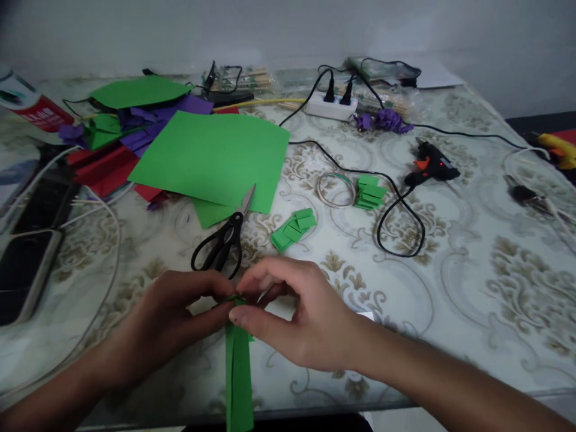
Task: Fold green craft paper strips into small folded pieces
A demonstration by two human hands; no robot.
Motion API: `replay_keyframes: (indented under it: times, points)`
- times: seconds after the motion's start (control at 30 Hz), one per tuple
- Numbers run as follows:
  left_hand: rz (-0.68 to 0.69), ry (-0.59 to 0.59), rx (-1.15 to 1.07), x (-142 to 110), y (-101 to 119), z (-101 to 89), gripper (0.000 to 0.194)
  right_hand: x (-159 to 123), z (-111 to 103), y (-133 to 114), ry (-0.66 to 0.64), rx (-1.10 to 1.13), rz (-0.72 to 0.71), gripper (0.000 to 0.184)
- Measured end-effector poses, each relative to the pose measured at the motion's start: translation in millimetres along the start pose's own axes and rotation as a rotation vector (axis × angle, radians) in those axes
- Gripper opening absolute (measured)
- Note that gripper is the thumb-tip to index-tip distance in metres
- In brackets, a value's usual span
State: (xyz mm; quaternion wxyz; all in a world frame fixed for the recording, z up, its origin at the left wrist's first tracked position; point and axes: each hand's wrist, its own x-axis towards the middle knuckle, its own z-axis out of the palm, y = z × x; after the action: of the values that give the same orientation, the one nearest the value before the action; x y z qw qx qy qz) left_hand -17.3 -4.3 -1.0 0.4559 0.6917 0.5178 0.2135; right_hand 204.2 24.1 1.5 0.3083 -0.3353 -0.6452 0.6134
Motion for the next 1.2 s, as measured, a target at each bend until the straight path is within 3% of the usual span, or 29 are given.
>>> replay_keyframes:
  times: [0.33,0.47,0.57,0.83,1.2]
  points:
    - [-0.070,-0.013,-0.180,5,3,-2.4,0.013,-1,3,6,-0.033,-0.048,0.011,0.015]
    - [-0.087,-0.007,-0.206,4,2,-1.4,0.013,-1,3,9,-0.004,-0.122,-0.098,0.026]
    - [-0.076,-0.013,-0.239,4,2,-1.0,0.011,-1,0,10,-0.061,-0.207,-0.231,0.035]
    - [-0.060,-0.095,-0.285,3,-2,0.5,0.010,3,-10,13,-0.149,-0.364,-0.379,0.024]
    - [-0.072,-0.160,-0.250,3,-4,0.6,0.011,3,-10,16,-0.169,-0.389,-0.408,0.021]
